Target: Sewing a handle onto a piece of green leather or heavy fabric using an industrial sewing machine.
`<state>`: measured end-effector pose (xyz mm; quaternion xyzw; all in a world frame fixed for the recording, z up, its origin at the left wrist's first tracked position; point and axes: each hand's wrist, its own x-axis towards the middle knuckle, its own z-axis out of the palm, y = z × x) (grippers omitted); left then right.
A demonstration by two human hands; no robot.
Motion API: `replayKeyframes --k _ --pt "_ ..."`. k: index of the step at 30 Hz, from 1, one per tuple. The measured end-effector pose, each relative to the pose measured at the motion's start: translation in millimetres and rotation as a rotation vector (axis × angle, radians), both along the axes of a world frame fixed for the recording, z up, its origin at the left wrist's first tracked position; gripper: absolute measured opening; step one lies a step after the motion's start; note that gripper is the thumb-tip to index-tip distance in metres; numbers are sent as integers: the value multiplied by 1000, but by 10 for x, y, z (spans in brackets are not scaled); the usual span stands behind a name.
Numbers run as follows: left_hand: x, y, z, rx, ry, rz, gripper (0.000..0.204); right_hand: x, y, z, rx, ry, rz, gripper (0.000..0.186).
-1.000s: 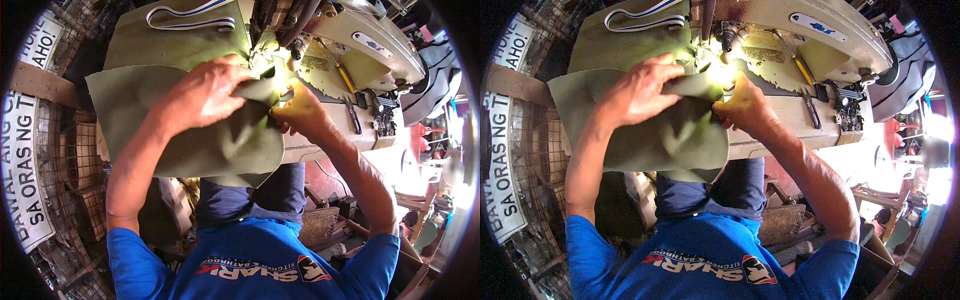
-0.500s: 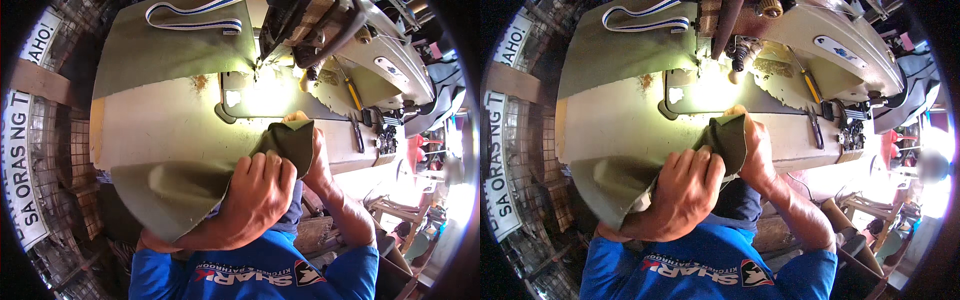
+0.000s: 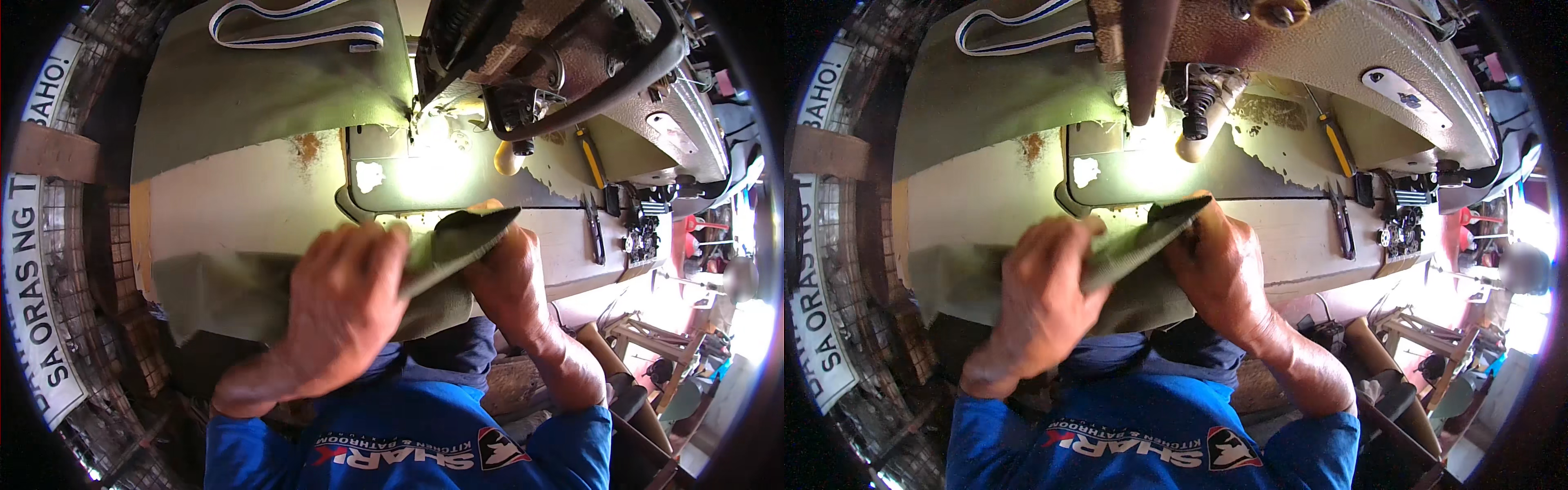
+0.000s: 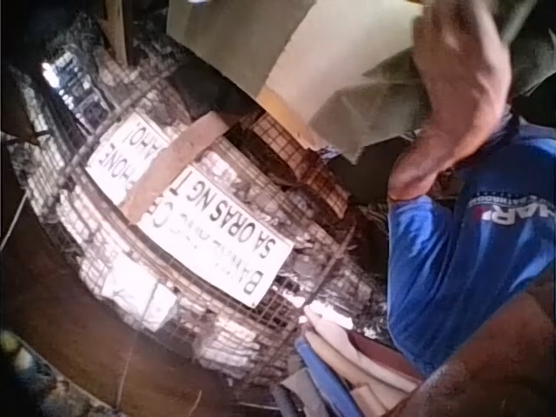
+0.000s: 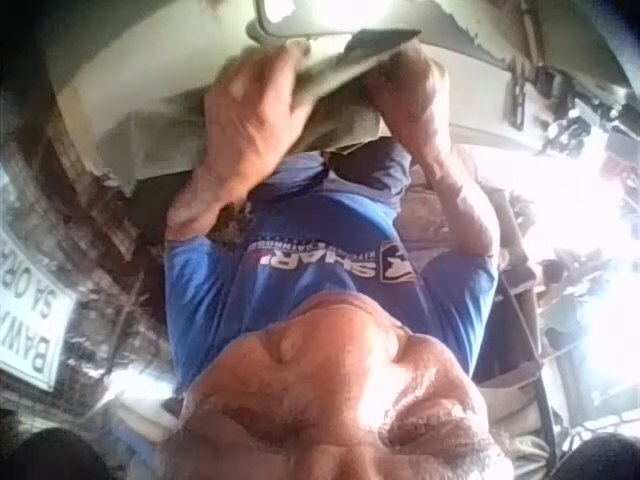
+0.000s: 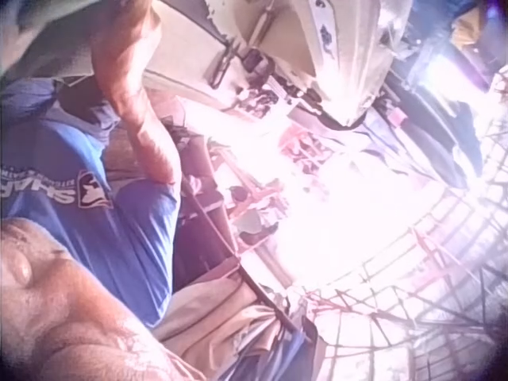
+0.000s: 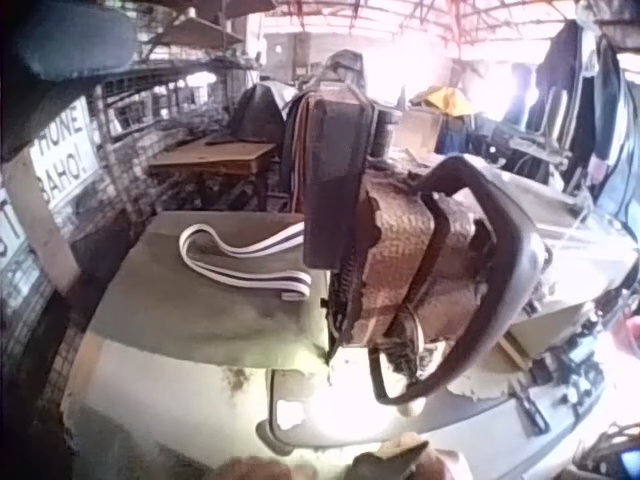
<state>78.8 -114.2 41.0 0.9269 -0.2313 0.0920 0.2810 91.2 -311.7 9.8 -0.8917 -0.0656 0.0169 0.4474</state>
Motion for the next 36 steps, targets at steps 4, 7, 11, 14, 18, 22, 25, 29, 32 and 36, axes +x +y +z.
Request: replayKeyframes --k 4,7,11,14,18,22,25,29,32,36 --pt "251 11 -42 13 110 93 43 77 27 112 -6 101 -31 18" --pt "274 -1 -56 7 69 124 41 120 23 144 -24 183 -42 16" --pt "279 23 -65 119 53 225 65 108 30 156 -4 205 -58 30" --pt "270 2 -40 198 -99 219 80 39 68 124 -9 124 -87 33" --pt "221 -18 -92 295 -279 93 64 -52 94 -58 -209 -228 -5 25" --pt "154 -29 -356 285 -192 -101 46 -319 186 -25 -263 -207 58 23" --pt "70 54 -354 268 -143 -185 44 -474 147 -42 -210 -262 127 26" --pt "82 249 -317 275 -118 -207 46 -470 -166 267 -64 -167 142 29" --pt "204 312 -317 237 -157 -197 48 -396 -596 619 -143 -289 -200 21" --pt "326 180 -239 253 -88 -183 49 -300 -1034 729 -9 -418 -400 19"
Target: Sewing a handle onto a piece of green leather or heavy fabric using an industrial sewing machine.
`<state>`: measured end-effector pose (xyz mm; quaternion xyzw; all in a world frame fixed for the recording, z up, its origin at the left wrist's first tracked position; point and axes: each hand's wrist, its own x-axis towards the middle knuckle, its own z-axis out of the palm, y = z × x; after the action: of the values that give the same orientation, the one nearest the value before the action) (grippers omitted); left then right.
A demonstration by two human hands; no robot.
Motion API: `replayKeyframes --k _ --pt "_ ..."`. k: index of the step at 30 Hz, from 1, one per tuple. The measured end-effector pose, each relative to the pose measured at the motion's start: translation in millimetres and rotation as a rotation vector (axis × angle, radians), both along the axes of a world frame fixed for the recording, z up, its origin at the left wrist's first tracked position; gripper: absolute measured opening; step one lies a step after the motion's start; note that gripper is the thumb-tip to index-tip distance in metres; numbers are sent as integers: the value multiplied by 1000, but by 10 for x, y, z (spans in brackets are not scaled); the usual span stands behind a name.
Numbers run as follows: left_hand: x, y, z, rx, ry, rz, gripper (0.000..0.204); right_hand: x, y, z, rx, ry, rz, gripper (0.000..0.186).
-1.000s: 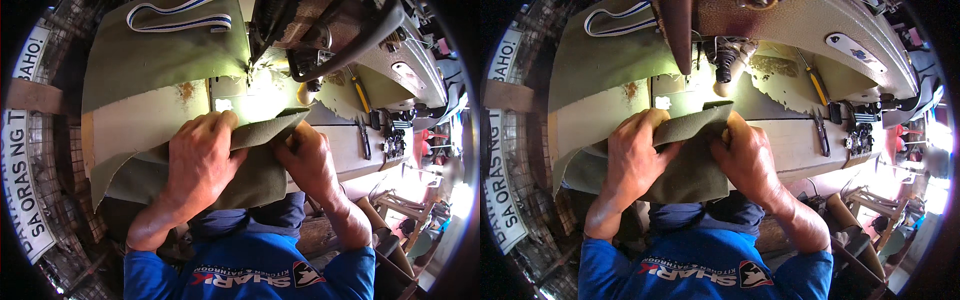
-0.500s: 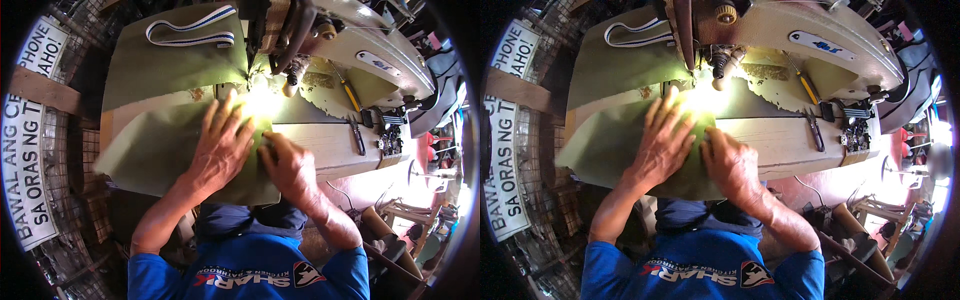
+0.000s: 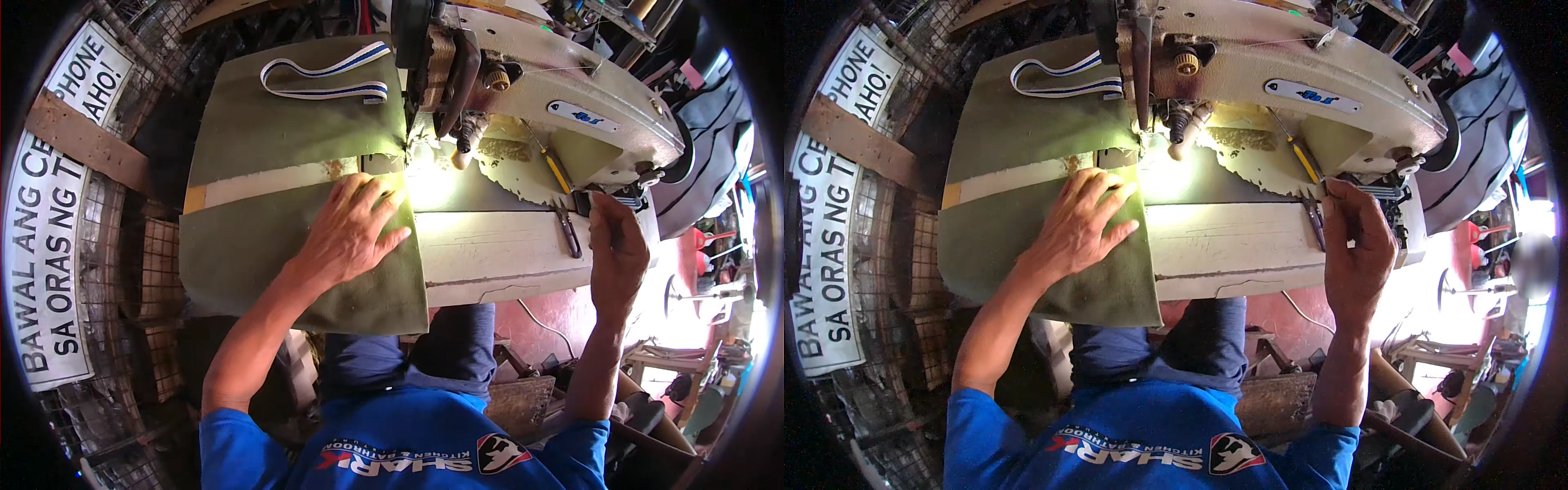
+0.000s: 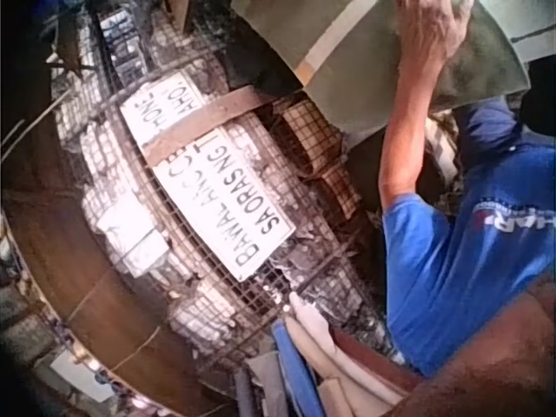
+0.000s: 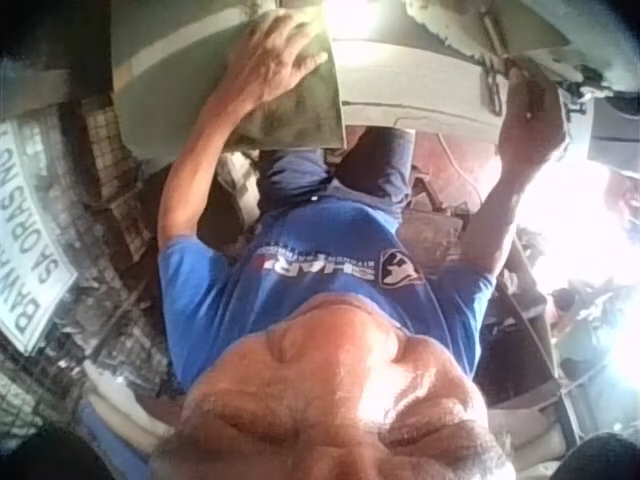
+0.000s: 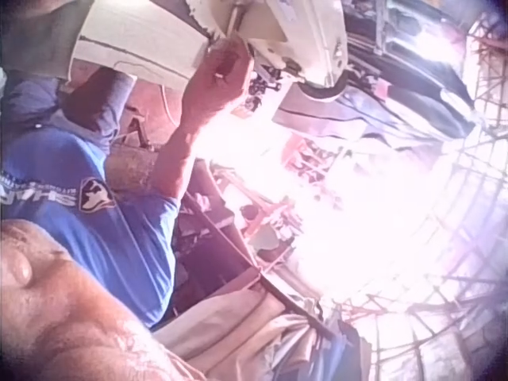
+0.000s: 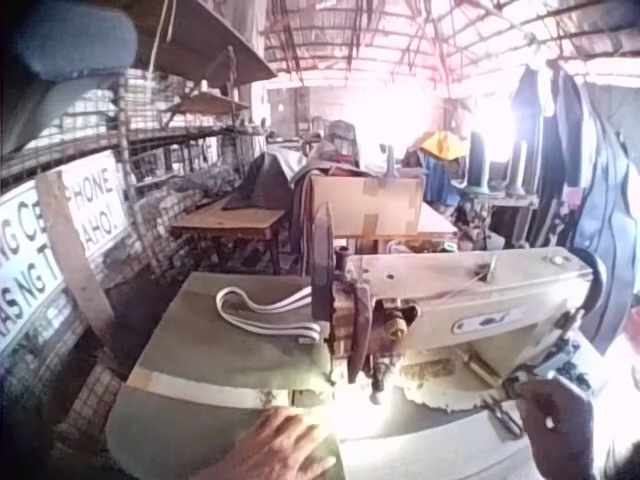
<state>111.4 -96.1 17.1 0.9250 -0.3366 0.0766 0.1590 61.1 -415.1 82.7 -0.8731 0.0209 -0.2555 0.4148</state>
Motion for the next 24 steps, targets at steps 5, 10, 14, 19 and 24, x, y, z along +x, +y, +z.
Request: replayKeyframes --k 5,10,14,19,24 --pt "87 -49 -127 -76 -150 14 46 -146 186 -158 -298 75 174 18" --pt "193 24 -139 -114 -126 -94 46 -100 608 -527 -342 -76 444 20" --pt "298 62 -162 -106 -107 -154 48 81 868 -676 -412 -106 626 37" --pt "360 32 -130 -137 -133 -190 47 237 1118 -817 -431 -106 653 50" --pt "352 28 -123 -137 -200 -187 48 238 1135 -862 -476 -64 632 51"
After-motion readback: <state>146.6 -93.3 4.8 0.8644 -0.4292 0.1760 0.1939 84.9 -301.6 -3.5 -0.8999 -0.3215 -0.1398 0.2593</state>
